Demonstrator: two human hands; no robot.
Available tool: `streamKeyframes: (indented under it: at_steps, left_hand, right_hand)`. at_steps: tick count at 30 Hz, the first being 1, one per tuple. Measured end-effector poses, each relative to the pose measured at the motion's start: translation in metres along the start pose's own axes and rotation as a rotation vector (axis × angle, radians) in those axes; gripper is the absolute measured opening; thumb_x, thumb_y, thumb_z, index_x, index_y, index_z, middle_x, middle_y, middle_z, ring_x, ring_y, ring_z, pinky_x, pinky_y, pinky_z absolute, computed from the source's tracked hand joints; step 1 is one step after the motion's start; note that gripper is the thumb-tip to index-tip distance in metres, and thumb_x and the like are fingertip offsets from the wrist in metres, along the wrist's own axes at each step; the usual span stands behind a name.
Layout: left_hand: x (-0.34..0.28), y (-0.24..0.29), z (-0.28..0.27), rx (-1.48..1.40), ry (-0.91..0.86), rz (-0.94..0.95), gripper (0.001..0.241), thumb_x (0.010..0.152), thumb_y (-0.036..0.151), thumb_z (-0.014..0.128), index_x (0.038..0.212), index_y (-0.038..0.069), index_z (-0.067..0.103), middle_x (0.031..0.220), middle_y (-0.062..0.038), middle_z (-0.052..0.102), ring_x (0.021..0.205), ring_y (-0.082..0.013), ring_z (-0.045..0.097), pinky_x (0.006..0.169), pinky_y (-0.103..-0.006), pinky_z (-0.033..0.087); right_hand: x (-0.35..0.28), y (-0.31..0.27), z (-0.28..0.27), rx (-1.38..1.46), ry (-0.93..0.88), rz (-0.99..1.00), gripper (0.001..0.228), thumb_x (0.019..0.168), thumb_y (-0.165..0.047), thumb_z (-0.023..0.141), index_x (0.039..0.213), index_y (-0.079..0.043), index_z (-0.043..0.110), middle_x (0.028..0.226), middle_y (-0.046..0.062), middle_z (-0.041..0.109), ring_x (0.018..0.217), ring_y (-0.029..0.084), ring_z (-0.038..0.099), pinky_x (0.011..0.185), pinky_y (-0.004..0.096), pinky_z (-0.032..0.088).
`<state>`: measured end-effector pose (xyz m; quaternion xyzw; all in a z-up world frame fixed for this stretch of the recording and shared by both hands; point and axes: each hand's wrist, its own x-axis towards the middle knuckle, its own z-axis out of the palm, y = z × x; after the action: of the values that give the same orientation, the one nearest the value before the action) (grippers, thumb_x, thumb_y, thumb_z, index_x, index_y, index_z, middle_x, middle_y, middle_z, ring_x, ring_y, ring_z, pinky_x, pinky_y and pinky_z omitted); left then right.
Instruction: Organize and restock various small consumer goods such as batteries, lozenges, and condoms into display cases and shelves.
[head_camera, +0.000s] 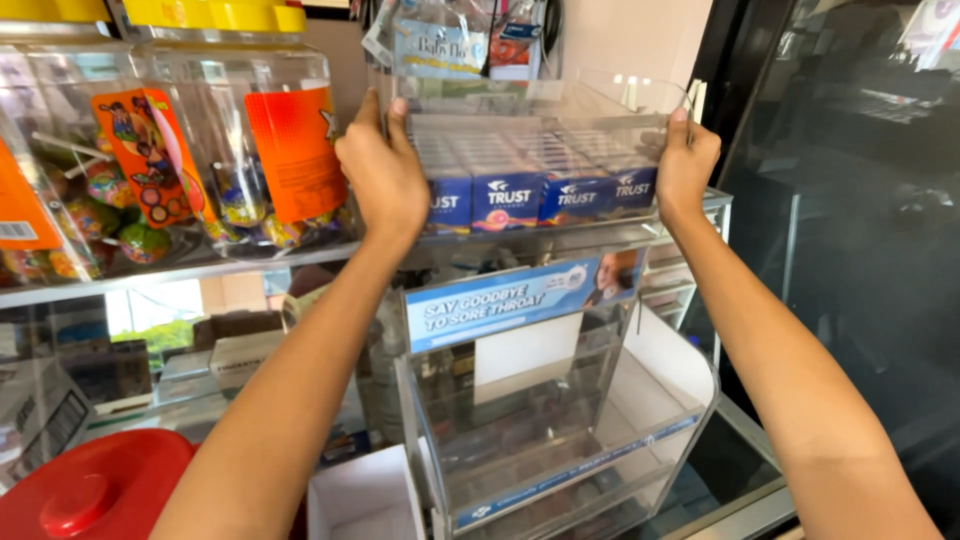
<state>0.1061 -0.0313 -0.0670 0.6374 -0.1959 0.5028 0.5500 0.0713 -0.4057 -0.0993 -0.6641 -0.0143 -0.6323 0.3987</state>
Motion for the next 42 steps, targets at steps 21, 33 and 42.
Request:
streamKeyframes:
  at_steps: [21, 33, 42]
  left_hand:
    - [-0.015, 0.009, 0.038, -0.070, 0.036, -0.029, 0.039, 0.101, 0.019, 0.064, 0.127, -0.009, 0.063, 0.086, -0.034, 0.066, 0.083, -0.0509, 0.066, 0.071, -0.0515, 0.053]
    - [-0.023, 0.016, 0.058, -0.086, 0.026, -0.009, 0.034, 0.103, 0.017, 0.063, 0.126, -0.007, 0.063, 0.086, -0.032, 0.068, 0.085, -0.0508, 0.066, 0.075, -0.0542, 0.050]
    - [-0.016, -0.004, 0.075, -0.112, -0.123, -0.045, 0.050, 0.101, 0.021, 0.061, 0.139, -0.010, 0.051, 0.103, -0.035, 0.069, 0.099, -0.0504, 0.068, 0.084, -0.0531, 0.055]
  right_hand:
    - [0.036, 0.037, -0.024, 0.083, -0.299, 0.249, 0.039, 0.115, -0.029, 0.050, 0.102, 0.003, 0.068, 0.087, 0.004, 0.074, 0.066, 0.009, 0.067, 0.049, 0.027, 0.046]
    - [0.042, 0.043, -0.036, 0.031, -0.231, 0.234, 0.040, 0.118, -0.029, 0.054, 0.095, -0.001, 0.069, 0.070, 0.000, 0.058, 0.053, 0.009, 0.045, 0.047, 0.030, 0.035]
    - [0.045, 0.062, -0.043, 0.011, -0.211, 0.189, 0.040, 0.118, -0.028, 0.054, 0.089, -0.003, 0.066, 0.070, -0.003, 0.056, 0.056, 0.006, 0.044, 0.049, 0.029, 0.037]
